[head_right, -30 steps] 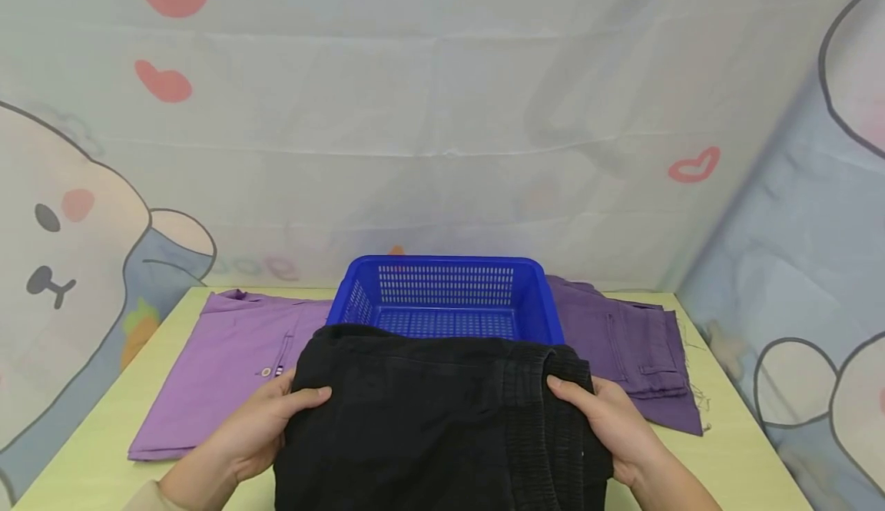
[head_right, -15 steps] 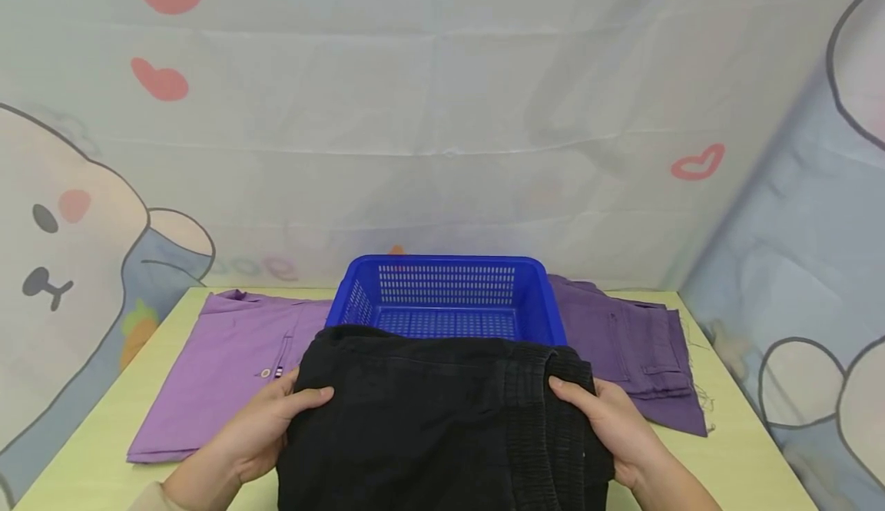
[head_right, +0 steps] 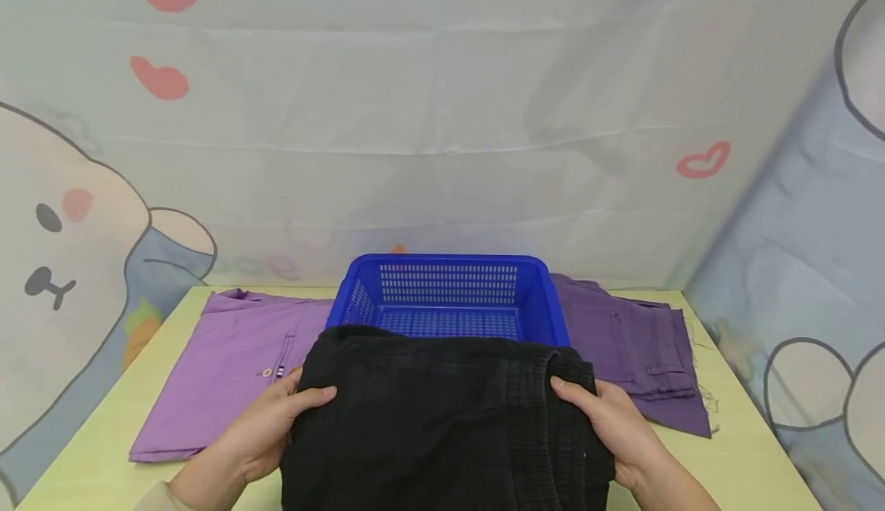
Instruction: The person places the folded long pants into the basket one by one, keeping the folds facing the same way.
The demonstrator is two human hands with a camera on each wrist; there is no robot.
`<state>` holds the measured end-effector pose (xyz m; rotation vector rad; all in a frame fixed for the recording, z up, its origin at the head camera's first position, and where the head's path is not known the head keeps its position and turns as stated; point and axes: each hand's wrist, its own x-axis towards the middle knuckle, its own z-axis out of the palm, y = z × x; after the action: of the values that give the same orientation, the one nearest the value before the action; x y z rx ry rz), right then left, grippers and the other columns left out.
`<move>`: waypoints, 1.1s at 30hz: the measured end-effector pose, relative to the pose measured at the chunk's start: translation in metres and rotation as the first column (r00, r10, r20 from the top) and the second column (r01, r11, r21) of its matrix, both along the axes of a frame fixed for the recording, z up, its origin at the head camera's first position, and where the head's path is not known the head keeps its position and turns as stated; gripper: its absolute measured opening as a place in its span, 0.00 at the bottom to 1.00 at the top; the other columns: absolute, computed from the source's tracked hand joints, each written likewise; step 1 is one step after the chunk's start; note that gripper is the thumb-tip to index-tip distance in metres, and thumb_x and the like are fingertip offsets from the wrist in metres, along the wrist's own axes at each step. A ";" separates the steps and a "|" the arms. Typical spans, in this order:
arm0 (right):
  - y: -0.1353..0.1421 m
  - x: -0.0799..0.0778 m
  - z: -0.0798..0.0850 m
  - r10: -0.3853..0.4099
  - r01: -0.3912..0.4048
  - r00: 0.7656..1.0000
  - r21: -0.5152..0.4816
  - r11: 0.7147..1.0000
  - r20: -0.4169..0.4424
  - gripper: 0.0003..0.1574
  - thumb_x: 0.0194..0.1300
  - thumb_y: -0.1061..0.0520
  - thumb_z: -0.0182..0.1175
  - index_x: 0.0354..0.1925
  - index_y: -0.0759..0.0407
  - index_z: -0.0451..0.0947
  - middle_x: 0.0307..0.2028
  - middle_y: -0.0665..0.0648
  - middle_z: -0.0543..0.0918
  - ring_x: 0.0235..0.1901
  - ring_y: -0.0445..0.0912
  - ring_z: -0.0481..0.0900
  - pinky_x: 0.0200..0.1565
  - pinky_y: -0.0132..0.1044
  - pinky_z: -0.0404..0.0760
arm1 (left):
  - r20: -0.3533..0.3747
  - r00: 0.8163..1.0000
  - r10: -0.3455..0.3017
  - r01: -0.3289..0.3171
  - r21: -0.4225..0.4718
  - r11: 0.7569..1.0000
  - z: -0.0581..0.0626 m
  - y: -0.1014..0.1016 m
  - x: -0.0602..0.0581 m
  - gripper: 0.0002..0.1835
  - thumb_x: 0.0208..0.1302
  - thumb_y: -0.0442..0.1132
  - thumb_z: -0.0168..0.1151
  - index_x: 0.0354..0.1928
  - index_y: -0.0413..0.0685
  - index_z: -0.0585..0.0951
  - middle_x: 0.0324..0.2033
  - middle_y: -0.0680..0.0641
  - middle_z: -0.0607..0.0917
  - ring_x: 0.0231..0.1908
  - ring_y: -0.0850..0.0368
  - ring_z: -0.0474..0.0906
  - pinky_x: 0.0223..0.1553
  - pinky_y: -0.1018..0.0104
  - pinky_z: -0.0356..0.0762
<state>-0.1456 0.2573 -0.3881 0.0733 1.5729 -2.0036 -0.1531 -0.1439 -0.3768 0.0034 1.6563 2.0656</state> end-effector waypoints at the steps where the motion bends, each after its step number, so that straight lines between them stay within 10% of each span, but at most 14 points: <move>1: 0.000 0.000 0.000 0.006 -0.006 1.000 -0.032 0.999 0.004 0.26 0.68 0.44 0.43 0.58 0.57 0.60 0.45 0.53 0.80 0.45 0.50 0.78 0.48 0.45 0.75 | 0.002 1.000 0.002 -0.002 -0.002 1.000 0.000 0.000 0.000 0.32 0.60 0.40 0.55 0.63 0.41 0.53 0.44 0.48 0.77 0.42 0.55 0.77 0.43 0.61 0.76; 25: 0.001 -0.001 -0.005 0.058 -0.050 0.997 -0.172 0.984 0.041 0.18 0.70 0.48 0.40 0.47 0.52 0.73 0.44 0.53 0.81 0.45 0.49 0.79 0.48 0.45 0.75 | 0.054 0.999 -0.005 0.005 0.003 1.000 -0.008 -0.002 0.001 0.22 0.61 0.44 0.54 0.51 0.37 0.64 0.36 0.50 0.81 0.37 0.57 0.79 0.40 0.62 0.77; 33: -0.002 0.002 0.000 0.017 -0.017 1.000 -0.010 1.000 0.015 0.19 0.67 0.46 0.46 0.49 0.56 0.70 0.42 0.55 0.82 0.43 0.51 0.79 0.46 0.47 0.76 | 0.052 0.999 0.005 -0.005 -0.006 1.000 -0.011 -0.001 0.001 0.22 0.61 0.45 0.55 0.51 0.37 0.65 0.36 0.50 0.81 0.37 0.57 0.79 0.39 0.62 0.77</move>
<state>-0.1436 0.2557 -0.3886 0.0707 1.5495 -1.9934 -0.1520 -0.1452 -0.3875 -0.0562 1.6324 2.0473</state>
